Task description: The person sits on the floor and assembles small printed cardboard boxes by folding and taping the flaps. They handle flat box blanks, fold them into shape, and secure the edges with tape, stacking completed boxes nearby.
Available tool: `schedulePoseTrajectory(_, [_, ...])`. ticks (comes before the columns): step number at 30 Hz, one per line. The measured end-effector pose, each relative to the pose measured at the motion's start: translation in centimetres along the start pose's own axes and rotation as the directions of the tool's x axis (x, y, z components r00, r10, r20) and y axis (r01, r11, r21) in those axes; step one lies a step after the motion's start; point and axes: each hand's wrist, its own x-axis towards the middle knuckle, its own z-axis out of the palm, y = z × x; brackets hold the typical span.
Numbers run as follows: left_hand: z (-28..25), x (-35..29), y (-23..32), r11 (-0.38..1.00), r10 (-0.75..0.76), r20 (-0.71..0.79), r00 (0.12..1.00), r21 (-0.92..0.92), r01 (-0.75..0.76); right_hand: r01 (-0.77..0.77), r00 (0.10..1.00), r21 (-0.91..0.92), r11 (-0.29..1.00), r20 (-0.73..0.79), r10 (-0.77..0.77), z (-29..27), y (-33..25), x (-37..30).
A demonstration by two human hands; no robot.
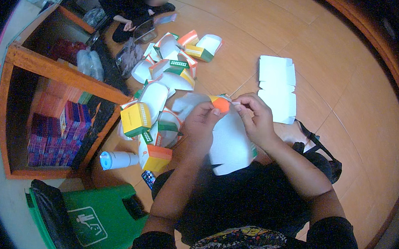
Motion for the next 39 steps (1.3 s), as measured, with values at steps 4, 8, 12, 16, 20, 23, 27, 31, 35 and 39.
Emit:
schedulePoseTrajectory(4, [-0.2, 0.2, 0.0, 0.985, 0.014, 0.069, 0.998, -0.171, -0.002, 0.066, 0.998, -0.024, 0.998, 0.026, -0.065, -0.1, -0.4, 0.2])
schedulePoseTrajectory(8, [-0.7, 0.4, -2.0, 0.997, 0.070, 0.056, 0.996, -0.035, -0.068, 0.063, 0.994, 0.020, 0.998, 0.088, -0.065, -0.4, 0.9, 0.4])
schedulePoseTrajectory(12, [-0.2, 0.6, -1.8, 0.991, 0.137, 0.067, 0.988, -0.008, -0.137, -0.081, 0.991, 0.181, 0.980, 0.124, 0.059, 0.0, 1.1, -0.1])
schedulePoseTrajectory(16, [-0.3, 0.1, -1.7, 0.946, 0.099, 0.092, 0.991, 0.299, -0.122, -0.258, 0.965, 0.281, 0.925, 0.122, 0.232, 0.0, 1.1, -0.4])
schedulePoseTrajectory(20, [-0.3, -0.3, -2.3, 0.895, 0.248, 0.124, 0.961, 0.350, -0.277, -0.189, 0.982, 0.261, 0.947, 0.042, 0.185, 0.8, 0.7, -0.7])
schedulePoseTrajectory(23, [-0.8, -0.3, -1.9, 0.860, 0.283, 0.143, 0.948, 0.400, -0.317, -0.141, 0.990, 0.225, 0.964, 0.037, 0.136, 1.2, 0.5, -0.5])
schedulePoseTrajectory(27, [-1.6, -0.1, -0.7, 0.791, 0.212, 0.149, 0.966, 0.554, -0.259, -0.024, 0.998, 0.229, 0.973, 0.065, 0.009, 1.4, -0.1, 0.2])
schedulePoseTrajectory(31, [-0.1, 0.4, -2.8, 0.500, 0.199, 0.416, 0.887, 0.736, -0.457, 0.183, 0.980, -0.164, 0.969, 0.106, -0.167, 0.0, 6.3, -1.7])
schedulePoseTrajectory(35, [-3.5, 1.6, -3.5, 0.750, 0.196, 0.288, 0.937, 0.572, -0.333, 0.081, 0.960, 0.158, 0.984, 0.252, -0.120, 0.7, 0.8, 0.6])
schedulePoseTrajectory(39, [-2.1, 2.1, -4.6, 0.848, 0.154, 0.293, 0.944, 0.450, -0.278, 0.088, 0.986, 0.101, 0.991, 0.131, -0.101, -1.0, -0.9, -1.0])
